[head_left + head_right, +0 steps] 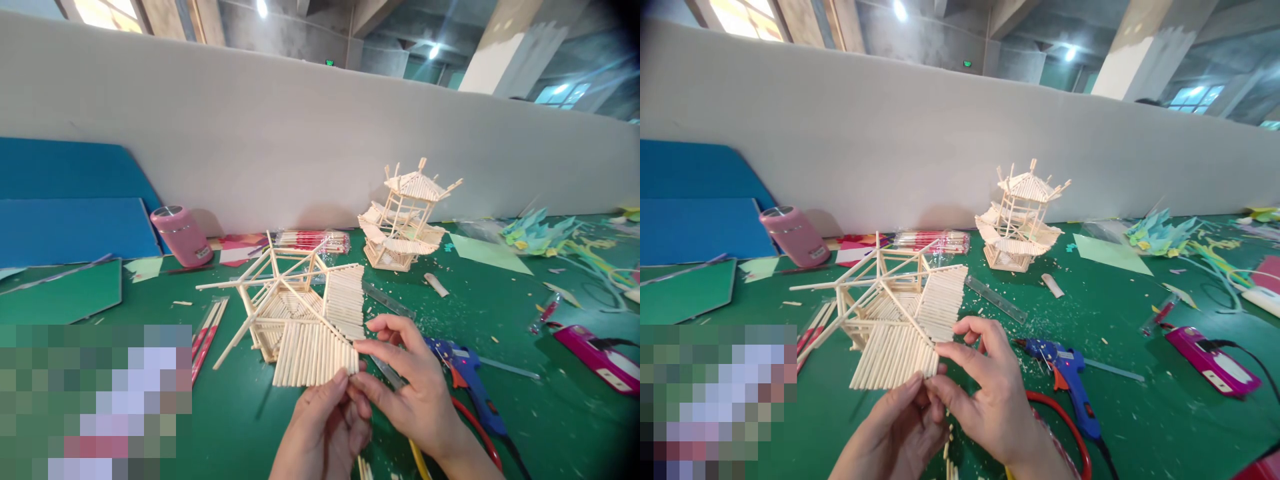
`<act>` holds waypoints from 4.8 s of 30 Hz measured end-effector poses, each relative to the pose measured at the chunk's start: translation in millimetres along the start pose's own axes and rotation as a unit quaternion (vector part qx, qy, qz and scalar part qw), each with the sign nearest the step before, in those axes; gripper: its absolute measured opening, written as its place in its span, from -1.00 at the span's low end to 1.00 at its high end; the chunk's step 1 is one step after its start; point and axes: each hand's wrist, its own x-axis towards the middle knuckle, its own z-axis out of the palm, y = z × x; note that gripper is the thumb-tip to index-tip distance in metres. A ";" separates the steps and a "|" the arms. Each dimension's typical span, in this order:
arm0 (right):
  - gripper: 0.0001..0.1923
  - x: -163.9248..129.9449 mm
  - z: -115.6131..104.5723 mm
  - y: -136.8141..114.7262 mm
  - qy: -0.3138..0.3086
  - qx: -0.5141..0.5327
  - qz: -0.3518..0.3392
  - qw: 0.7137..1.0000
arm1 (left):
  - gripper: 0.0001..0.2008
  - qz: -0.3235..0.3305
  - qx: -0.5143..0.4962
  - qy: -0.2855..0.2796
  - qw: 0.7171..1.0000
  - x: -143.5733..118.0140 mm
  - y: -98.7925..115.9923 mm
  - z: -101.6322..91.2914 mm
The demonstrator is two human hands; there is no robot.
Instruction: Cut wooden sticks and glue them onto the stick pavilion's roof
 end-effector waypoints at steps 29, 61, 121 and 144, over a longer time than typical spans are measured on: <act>-0.77 -17.9 -10.9 -3.9 -0.003 -0.002 0.002 1.000 | -0.74 -0.013 0.077 -0.006 0.997 -4.4 -9.2 -16.3; -0.67 -111.1 -64.0 28.3 -0.253 -0.201 0.354 0.878 | -0.83 0.158 0.632 0.047 0.757 -15.5 -8.2 -70.2; -0.63 -127.6 -20.8 -31.4 -0.264 0.014 0.389 0.882 | -0.85 0.111 0.410 0.008 0.905 -22.2 -3.5 -71.9; -0.51 -120.5 -18.8 -33.4 -0.303 -0.037 0.332 0.892 | -0.84 0.145 0.430 -0.040 0.890 -26.0 4.7 -68.7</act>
